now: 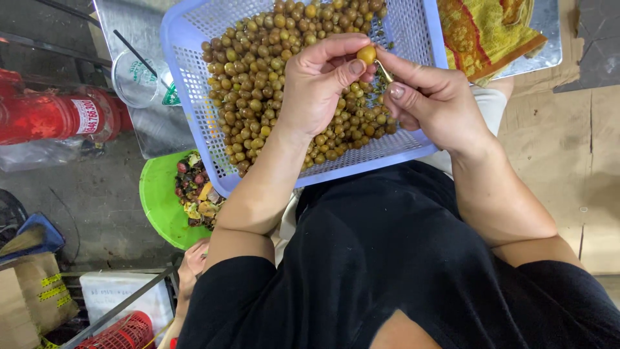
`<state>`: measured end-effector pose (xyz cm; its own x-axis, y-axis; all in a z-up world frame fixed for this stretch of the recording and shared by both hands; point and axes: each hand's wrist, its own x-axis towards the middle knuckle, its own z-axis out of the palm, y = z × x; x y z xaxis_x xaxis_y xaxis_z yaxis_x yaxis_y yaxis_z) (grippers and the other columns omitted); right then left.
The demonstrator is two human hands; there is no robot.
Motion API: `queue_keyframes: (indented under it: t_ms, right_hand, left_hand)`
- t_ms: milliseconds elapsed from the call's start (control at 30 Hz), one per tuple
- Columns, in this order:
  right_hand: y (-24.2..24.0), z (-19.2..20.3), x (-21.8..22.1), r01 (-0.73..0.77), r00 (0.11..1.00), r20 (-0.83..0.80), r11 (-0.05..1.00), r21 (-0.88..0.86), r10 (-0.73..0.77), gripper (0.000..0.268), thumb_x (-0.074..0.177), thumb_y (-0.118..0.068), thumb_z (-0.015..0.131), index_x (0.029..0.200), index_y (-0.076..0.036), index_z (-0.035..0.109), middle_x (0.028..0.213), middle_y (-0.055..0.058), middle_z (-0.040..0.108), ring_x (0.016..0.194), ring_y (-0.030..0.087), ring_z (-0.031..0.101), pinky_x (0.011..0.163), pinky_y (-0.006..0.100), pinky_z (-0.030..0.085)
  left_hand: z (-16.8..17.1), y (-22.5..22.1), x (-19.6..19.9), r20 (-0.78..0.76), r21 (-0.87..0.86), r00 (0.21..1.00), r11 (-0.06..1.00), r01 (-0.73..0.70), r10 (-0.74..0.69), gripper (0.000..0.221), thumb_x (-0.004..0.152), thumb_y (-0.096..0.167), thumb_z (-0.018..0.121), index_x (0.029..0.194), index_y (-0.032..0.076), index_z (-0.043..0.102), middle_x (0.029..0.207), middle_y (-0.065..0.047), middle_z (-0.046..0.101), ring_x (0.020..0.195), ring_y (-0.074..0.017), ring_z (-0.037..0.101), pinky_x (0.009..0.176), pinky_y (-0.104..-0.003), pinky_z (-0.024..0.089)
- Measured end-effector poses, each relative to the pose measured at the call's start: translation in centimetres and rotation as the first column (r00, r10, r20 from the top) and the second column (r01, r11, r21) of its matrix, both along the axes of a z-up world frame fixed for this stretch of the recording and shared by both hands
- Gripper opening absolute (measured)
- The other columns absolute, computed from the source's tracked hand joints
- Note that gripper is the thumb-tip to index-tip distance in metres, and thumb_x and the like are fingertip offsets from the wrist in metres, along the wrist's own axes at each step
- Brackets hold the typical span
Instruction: The person is using a small tool to remove the seeds and peel from small yellow fruits, sorting them into different containers.
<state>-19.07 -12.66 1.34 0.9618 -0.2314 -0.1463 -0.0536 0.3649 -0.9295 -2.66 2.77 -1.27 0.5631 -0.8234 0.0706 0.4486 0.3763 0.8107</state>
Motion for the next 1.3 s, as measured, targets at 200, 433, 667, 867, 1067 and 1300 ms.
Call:
queue_keyframes:
  t_ms: [200,433,667,867,1067,1300]
  right_hand:
    - [1.6,0.7,0.2,0.127,0.987,0.069,0.970,0.209,-0.144,0.041,0.111,-0.001,0.058,0.151,-0.011,0.058,0.083,0.003,0.057,0.068,0.009,0.045,0.054,0.023,0.035]
    - [1.4,1.8,0.1,0.033,0.991,0.116,0.974,0.225,-0.060,0.045,0.112,-0.002,0.056,0.155,-0.012,0.056,0.079,0.000,0.051,0.067,0.007,0.040,0.057,0.022,0.033]
    - [1.7,1.4,-0.1,0.042,0.985,0.161,0.991,0.126,-0.062,0.043,0.113,-0.002,0.057,0.155,-0.011,0.054,0.084,0.002,0.051,0.070,0.010,0.041,0.059,0.025,0.034]
    - [2.0,2.6,0.2,0.088,0.992,0.051,0.920,0.383,-0.116,0.043,0.110,-0.003,0.058,0.152,-0.014,0.055,0.077,0.004,0.054,0.064,0.009,0.042,0.053,0.023,0.033]
    - [1.6,1.3,0.0,0.131,0.976,0.160,0.985,0.114,-0.148,0.042,0.112,0.002,0.059,0.152,-0.013,0.059,0.086,0.002,0.057,0.067,0.009,0.046,0.058,0.025,0.037]
    - [0.3,1.5,-0.3,0.005,0.998,0.056,0.977,-0.214,0.008,0.048,0.110,0.000,0.059,0.156,-0.011,0.053,0.083,-0.004,0.052,0.069,0.004,0.040,0.060,0.021,0.037]
  left_hand:
    - [1.4,-0.7,-1.3,0.225,-0.037,0.966,0.992,-0.118,0.124,0.024,0.102,-0.008,0.072,0.124,-0.001,0.072,0.127,-0.012,0.067,0.103,-0.0182,0.071,0.093,-0.030,0.063]
    - [1.6,-0.9,-2.2,-0.017,-0.050,0.983,0.982,-0.184,0.184,0.020,0.106,-0.001,0.069,0.125,-0.003,0.070,0.115,-0.019,0.070,0.094,-0.0207,0.072,0.087,-0.032,0.062]
    - [2.2,-0.3,-2.7,0.163,-0.052,0.961,0.974,-0.219,0.224,0.017,0.107,-0.001,0.070,0.124,-0.003,0.071,0.126,-0.014,0.069,0.097,-0.0193,0.073,0.087,-0.031,0.063]
    - [2.7,-0.9,-3.1,0.342,-0.059,0.889,0.951,-0.304,0.305,0.017,0.106,-0.004,0.072,0.122,-0.001,0.072,0.130,-0.012,0.066,0.105,-0.0165,0.072,0.093,-0.029,0.065]
    - [3.4,-1.1,-3.1,0.354,-0.053,0.881,0.947,-0.315,0.313,0.018,0.106,-0.003,0.071,0.123,0.000,0.071,0.127,-0.010,0.067,0.098,-0.0149,0.073,0.088,-0.027,0.064]
    - [3.2,-0.4,-1.5,0.273,0.072,0.948,0.980,-0.187,0.161,0.018,0.109,0.005,0.070,0.125,-0.003,0.069,0.111,-0.011,0.070,0.086,-0.0137,0.068,0.076,-0.027,0.058]
